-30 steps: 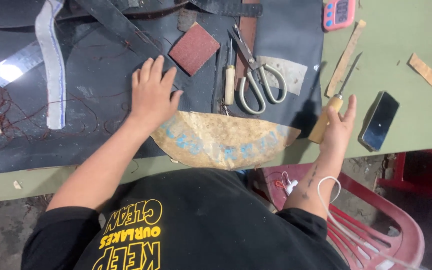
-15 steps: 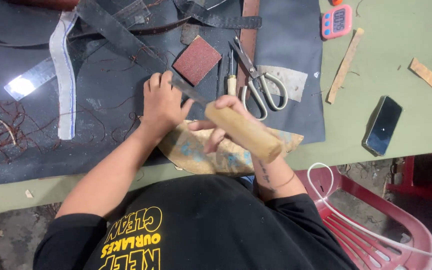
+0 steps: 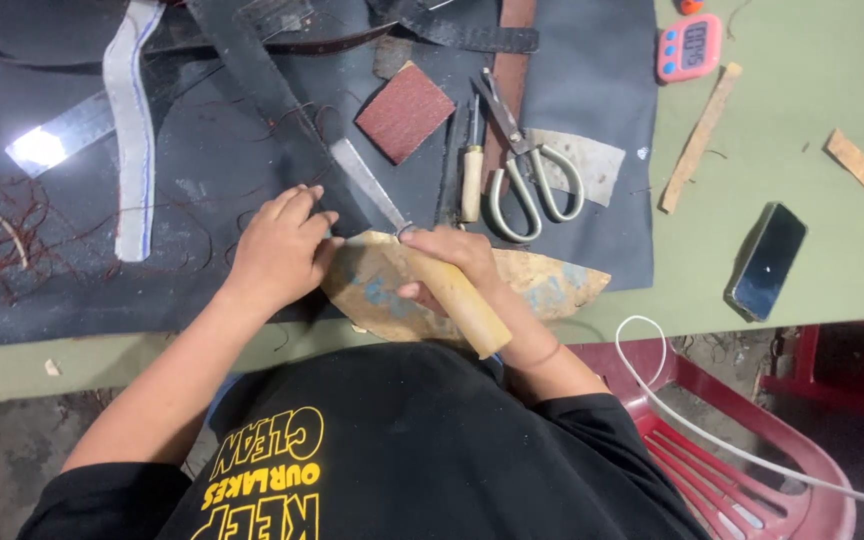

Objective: Refining the edges of a leather strap using a beveling tool on a workshop table.

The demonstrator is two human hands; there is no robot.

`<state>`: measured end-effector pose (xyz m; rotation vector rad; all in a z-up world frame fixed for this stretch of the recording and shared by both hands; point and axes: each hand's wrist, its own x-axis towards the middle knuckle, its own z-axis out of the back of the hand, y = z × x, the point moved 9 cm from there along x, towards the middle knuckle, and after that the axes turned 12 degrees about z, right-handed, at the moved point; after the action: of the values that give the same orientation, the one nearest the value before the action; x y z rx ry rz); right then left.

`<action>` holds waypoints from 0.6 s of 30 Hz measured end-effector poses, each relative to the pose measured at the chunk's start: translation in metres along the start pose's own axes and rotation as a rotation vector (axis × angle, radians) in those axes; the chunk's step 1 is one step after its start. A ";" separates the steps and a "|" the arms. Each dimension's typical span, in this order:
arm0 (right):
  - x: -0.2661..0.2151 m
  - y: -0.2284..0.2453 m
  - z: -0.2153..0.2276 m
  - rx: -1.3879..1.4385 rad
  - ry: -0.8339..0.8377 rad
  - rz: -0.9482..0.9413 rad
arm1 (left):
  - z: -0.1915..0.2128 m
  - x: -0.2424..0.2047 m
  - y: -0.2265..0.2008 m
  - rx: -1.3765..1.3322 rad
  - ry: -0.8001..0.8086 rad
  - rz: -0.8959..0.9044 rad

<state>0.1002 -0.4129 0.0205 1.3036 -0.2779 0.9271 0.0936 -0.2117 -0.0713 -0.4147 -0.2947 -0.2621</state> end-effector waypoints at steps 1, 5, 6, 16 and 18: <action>-0.001 0.000 -0.006 0.011 0.009 -0.002 | 0.004 -0.001 0.000 0.003 0.001 0.014; -0.001 0.004 -0.021 0.009 -0.051 0.020 | 0.016 -0.008 -0.005 -0.047 0.044 0.197; 0.000 0.004 -0.026 -0.009 -0.051 0.008 | 0.013 -0.011 -0.007 -0.029 0.113 0.274; -0.005 -0.001 -0.042 -0.123 -0.022 -0.055 | 0.003 -0.024 -0.023 0.048 -0.104 0.139; -0.004 -0.002 -0.042 -0.142 -0.042 -0.061 | -0.012 -0.019 -0.029 0.035 0.031 0.132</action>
<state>0.0856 -0.3767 0.0043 1.1947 -0.3289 0.8145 0.0697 -0.2388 -0.0778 -0.3933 -0.2396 -0.1336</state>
